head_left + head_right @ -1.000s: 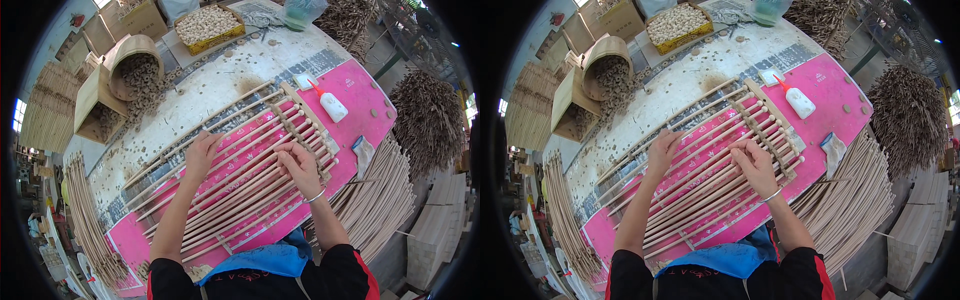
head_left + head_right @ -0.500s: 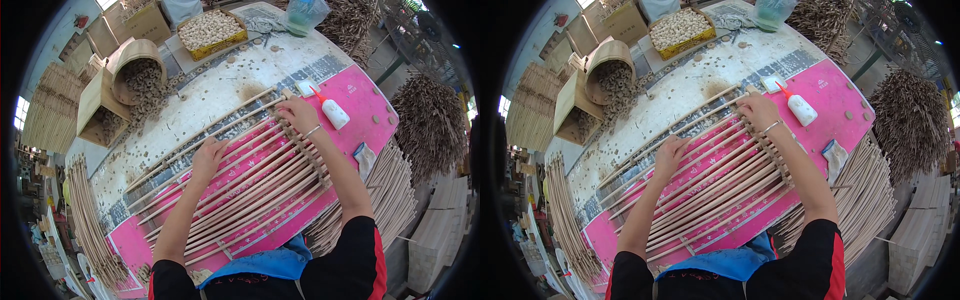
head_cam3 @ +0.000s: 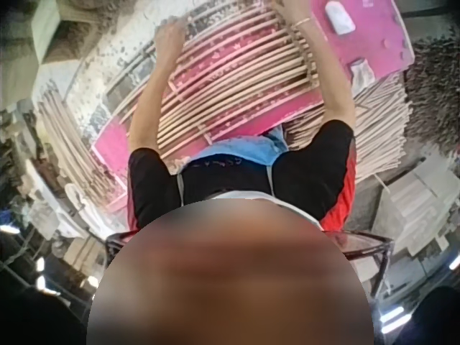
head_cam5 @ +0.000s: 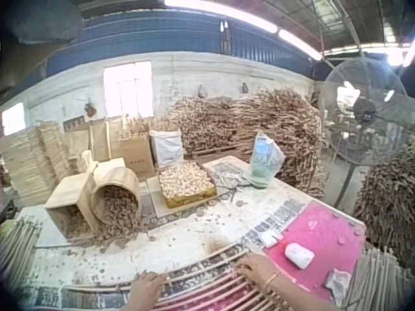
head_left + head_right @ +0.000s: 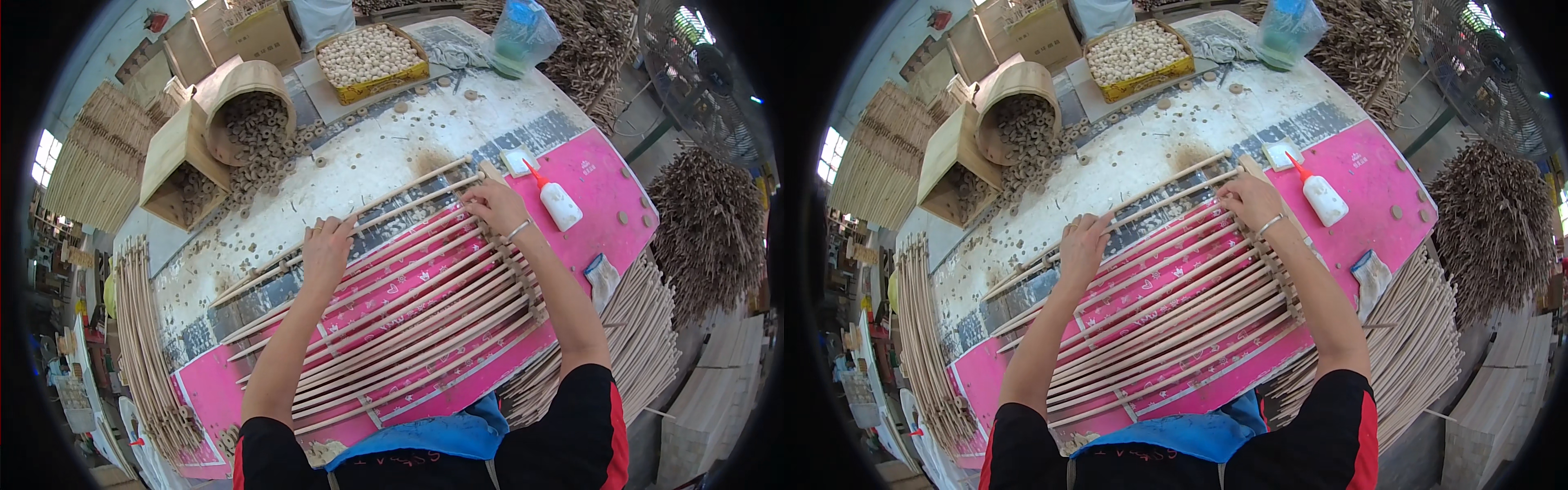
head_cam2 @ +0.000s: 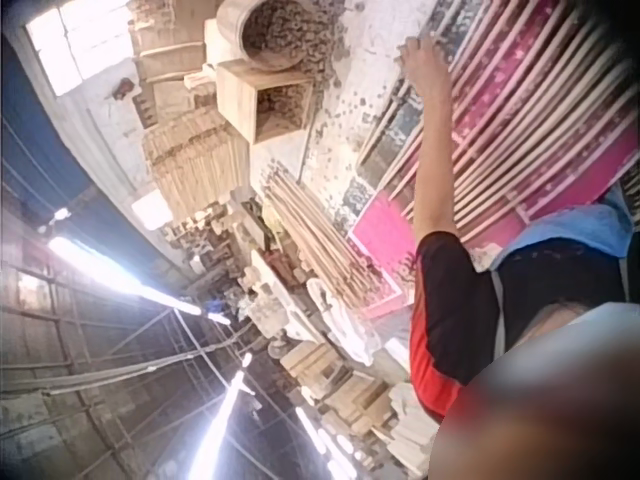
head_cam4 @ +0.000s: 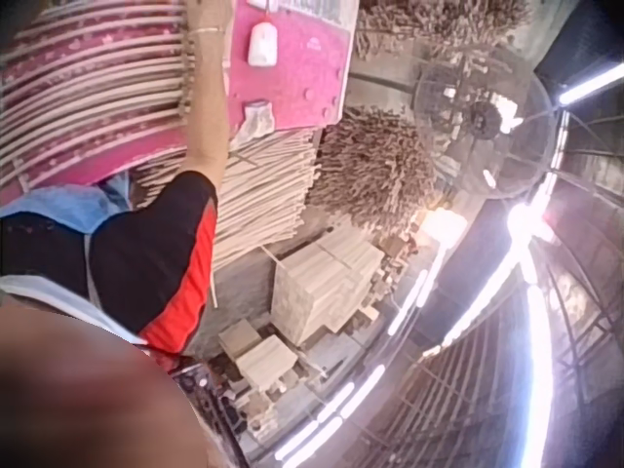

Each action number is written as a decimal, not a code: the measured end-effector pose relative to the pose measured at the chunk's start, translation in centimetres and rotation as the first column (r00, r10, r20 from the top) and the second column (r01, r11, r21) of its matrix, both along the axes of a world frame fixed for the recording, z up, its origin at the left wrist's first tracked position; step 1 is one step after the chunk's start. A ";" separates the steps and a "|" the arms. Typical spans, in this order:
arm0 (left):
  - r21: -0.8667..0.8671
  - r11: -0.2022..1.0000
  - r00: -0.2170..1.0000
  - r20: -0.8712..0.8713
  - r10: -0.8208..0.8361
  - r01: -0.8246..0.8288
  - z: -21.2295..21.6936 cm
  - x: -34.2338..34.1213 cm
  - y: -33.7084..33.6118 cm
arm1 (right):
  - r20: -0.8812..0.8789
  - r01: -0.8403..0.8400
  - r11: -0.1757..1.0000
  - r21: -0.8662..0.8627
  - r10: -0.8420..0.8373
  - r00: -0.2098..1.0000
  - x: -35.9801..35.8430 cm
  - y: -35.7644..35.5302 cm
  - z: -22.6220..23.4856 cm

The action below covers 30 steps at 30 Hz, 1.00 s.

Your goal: Assembling wooden products by inserting wooden rods through pre-drilled spacer blocks and applying glue.

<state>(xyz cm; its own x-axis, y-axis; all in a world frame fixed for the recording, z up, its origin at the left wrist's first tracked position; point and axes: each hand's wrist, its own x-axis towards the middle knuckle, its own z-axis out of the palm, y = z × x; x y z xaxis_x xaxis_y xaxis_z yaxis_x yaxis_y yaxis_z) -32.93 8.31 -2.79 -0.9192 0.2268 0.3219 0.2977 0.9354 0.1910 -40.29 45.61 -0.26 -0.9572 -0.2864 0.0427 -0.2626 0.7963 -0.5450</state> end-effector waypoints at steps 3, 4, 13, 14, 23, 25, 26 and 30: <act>-0.058 0.998 0.999 -0.039 -0.018 0.015 -0.7 0.3 -1.0 | -0.104 0.032 0.987 -0.159 -0.049 0.993 2.1 -0.7 0.3; -0.032 0.999 0.999 -0.043 -0.025 0.023 -0.7 0.4 -1.1 | -0.138 0.021 0.972 -0.234 -0.055 0.989 2.9 -1.2 0.3; -0.018 0.995 0.973 -0.210 -0.096 0.095 6.8 9.3 -0.6 | 0.515 0.378 0.414 -0.828 0.295 0.805 9.7 -9.8 1.6; -0.037 0.994 0.975 -0.195 -0.104 0.098 7.7 10.7 -0.7 | 0.516 0.428 0.307 -0.850 0.321 0.794 10.4 -11.1 1.7; 0.080 0.982 0.985 0.049 0.167 -0.171 14.7 22.2 -10.1 | 0.408 0.395 0.103 -0.913 0.236 0.882 12.6 -8.8 3.5; 0.242 0.941 0.943 0.291 0.160 -0.235 14.6 23.7 -11.2 | 0.422 0.397 0.149 -0.906 0.248 0.872 12.8 -8.6 3.6; 0.226 0.962 0.972 0.206 0.109 -0.156 14.3 24.3 -11.1 | 0.429 0.396 0.173 -0.902 0.253 0.867 13.1 -8.9 3.7; 0.470 0.873 0.968 0.249 0.012 -0.131 12.8 24.5 -8.4 | 0.456 0.385 0.266 -0.884 0.305 0.836 16.3 -12.4 4.7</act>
